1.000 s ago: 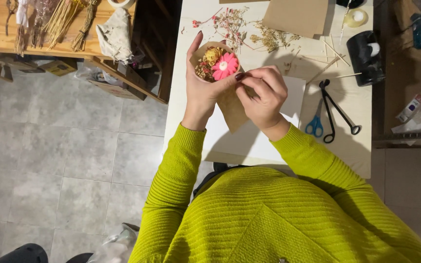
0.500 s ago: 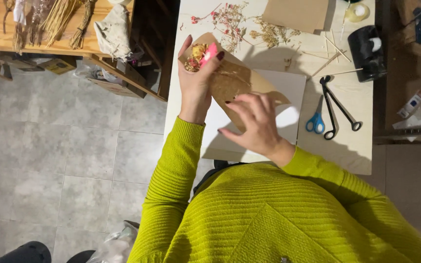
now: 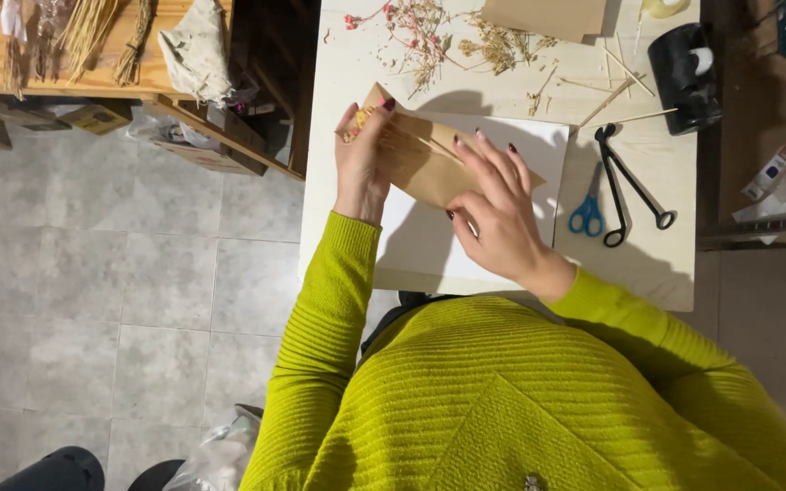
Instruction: The person is arranging dried flowers and an artificial flower into a kraft paper cone and securing it with tape.
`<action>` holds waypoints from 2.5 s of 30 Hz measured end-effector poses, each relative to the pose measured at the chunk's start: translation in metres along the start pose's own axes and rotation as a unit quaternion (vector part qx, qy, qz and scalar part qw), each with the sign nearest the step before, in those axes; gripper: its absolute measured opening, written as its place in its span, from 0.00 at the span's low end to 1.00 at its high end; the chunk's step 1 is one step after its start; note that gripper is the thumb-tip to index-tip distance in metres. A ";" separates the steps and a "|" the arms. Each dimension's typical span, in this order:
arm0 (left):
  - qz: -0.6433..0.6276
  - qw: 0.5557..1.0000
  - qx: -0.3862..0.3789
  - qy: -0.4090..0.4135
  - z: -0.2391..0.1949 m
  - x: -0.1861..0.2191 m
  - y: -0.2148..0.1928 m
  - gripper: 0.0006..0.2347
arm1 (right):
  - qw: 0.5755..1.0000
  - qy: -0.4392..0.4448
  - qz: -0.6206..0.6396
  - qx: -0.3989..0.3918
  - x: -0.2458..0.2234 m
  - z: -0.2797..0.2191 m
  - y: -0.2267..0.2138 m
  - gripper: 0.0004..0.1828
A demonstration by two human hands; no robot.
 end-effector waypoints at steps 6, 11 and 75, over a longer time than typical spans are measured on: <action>0.065 0.997 0.035 -0.024 -0.022 -0.027 -0.021 0.40 | 0.992 -0.018 0.062 -0.109 0.017 0.002 -0.008 0.05; 0.081 0.996 0.040 -0.006 -0.043 -0.032 -0.018 0.39 | 0.992 -0.037 0.070 -0.099 0.012 -0.013 -0.011 0.07; 0.631 0.658 -0.390 0.132 0.023 0.079 0.000 0.18 | 0.936 0.171 0.259 -0.166 0.100 0.003 0.078 0.10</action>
Point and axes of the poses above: each hand's wrist, its own z-axis towards the middle knuckle, its own y-axis out of the palm, x = y × z, the point moved 1 cm from there along z, towards the middle knuckle, and after that the axes turned 12 degrees about -z, right-handed, at the moved point
